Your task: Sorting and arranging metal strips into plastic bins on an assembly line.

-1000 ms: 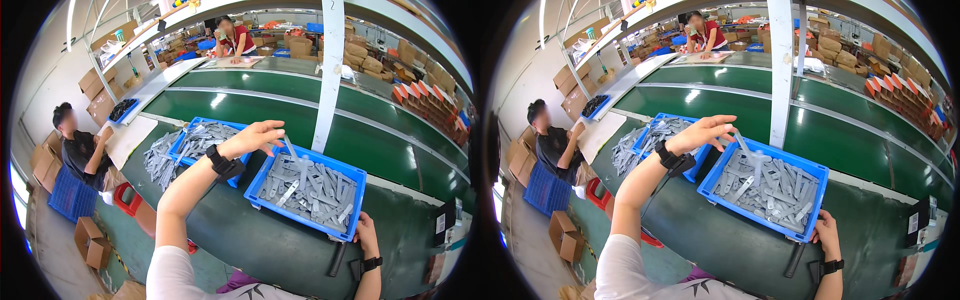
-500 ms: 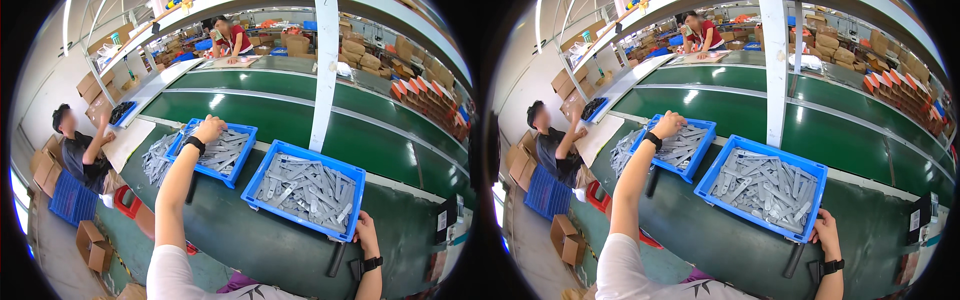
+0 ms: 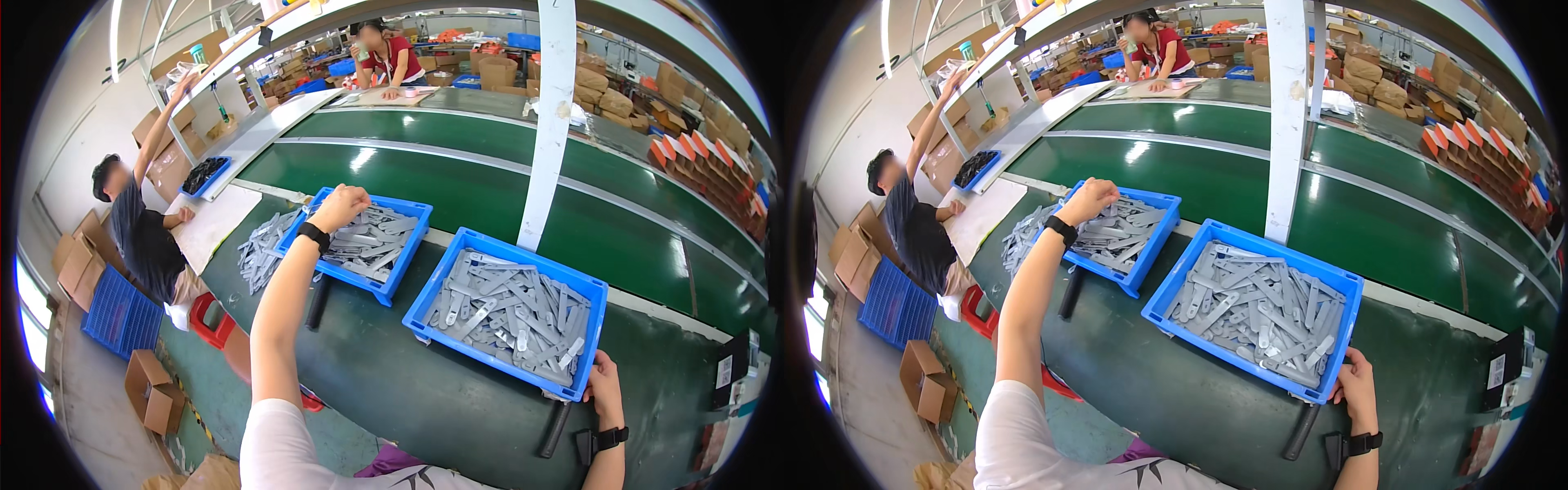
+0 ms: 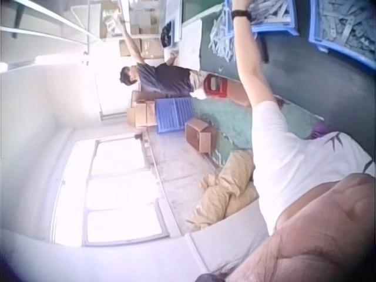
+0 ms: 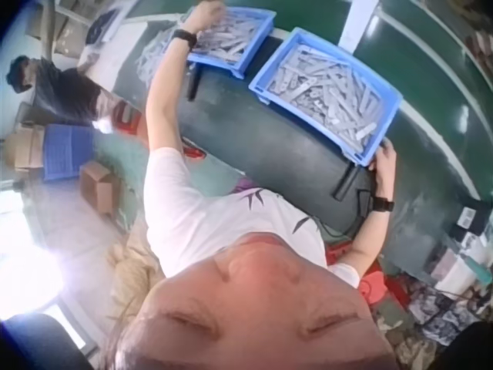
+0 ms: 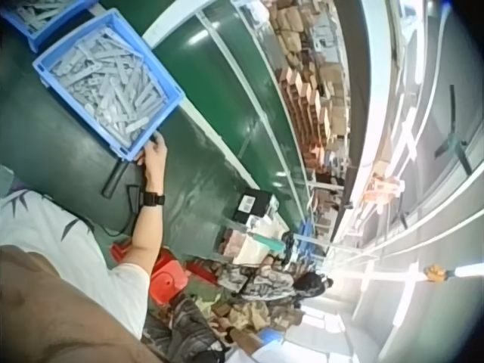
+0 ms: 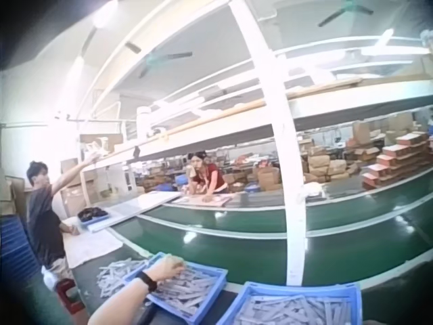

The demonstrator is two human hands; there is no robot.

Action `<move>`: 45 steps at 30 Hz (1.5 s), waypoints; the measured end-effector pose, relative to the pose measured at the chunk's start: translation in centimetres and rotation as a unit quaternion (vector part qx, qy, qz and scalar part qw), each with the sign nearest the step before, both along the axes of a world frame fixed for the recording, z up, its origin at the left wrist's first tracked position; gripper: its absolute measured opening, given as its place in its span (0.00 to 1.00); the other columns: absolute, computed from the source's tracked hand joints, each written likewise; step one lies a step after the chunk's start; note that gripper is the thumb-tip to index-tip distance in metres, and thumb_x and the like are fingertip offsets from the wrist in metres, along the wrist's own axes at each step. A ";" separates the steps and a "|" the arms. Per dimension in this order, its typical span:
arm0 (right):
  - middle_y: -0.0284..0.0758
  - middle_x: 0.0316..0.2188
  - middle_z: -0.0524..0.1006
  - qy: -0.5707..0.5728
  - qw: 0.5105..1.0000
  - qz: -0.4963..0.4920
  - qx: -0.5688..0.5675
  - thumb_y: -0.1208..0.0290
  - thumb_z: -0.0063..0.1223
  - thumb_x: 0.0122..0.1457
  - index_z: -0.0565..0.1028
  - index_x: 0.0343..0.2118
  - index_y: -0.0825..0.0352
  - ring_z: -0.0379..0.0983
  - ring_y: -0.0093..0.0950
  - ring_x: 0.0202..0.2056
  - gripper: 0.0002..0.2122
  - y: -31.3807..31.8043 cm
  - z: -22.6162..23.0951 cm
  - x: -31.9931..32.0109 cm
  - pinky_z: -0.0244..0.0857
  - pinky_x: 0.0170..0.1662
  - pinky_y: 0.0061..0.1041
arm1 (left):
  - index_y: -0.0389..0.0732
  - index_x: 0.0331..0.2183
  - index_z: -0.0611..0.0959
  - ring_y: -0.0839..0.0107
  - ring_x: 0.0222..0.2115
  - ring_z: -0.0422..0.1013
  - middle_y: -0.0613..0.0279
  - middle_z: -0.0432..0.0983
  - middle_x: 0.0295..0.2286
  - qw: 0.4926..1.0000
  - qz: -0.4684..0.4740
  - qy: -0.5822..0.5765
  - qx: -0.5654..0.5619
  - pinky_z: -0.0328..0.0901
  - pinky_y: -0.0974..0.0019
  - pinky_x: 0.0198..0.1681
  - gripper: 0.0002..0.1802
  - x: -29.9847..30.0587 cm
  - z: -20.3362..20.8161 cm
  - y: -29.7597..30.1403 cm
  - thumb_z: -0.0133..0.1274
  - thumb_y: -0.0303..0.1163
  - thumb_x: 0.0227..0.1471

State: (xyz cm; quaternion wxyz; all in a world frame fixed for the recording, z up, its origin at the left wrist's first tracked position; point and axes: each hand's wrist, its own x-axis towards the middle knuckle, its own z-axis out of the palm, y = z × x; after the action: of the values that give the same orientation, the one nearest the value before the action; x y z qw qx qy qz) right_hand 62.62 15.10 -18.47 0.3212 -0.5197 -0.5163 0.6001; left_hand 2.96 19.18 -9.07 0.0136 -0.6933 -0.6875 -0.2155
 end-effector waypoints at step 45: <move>0.33 0.15 0.74 0.003 1.000 0.001 -0.006 0.72 0.49 0.56 0.65 0.45 0.76 0.70 0.21 0.11 0.16 0.1 -0.4 0.2 0.57 0.09 0.14 | 0.42 0.35 0.83 0.64 0.38 0.70 0.58 0.78 0.32 0.994 -0.080 -0.047 -0.059 0.65 0.65 0.43 0.11 1.9 0.4 1.0 0.55 0.35 0.47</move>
State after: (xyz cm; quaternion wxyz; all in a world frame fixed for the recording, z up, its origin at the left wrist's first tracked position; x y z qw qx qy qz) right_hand 62.82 15.19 -18.90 0.3193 -0.5194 -0.5124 0.6048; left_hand 4.90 20.22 -8.62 -0.0766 -0.7349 -0.6411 -0.2076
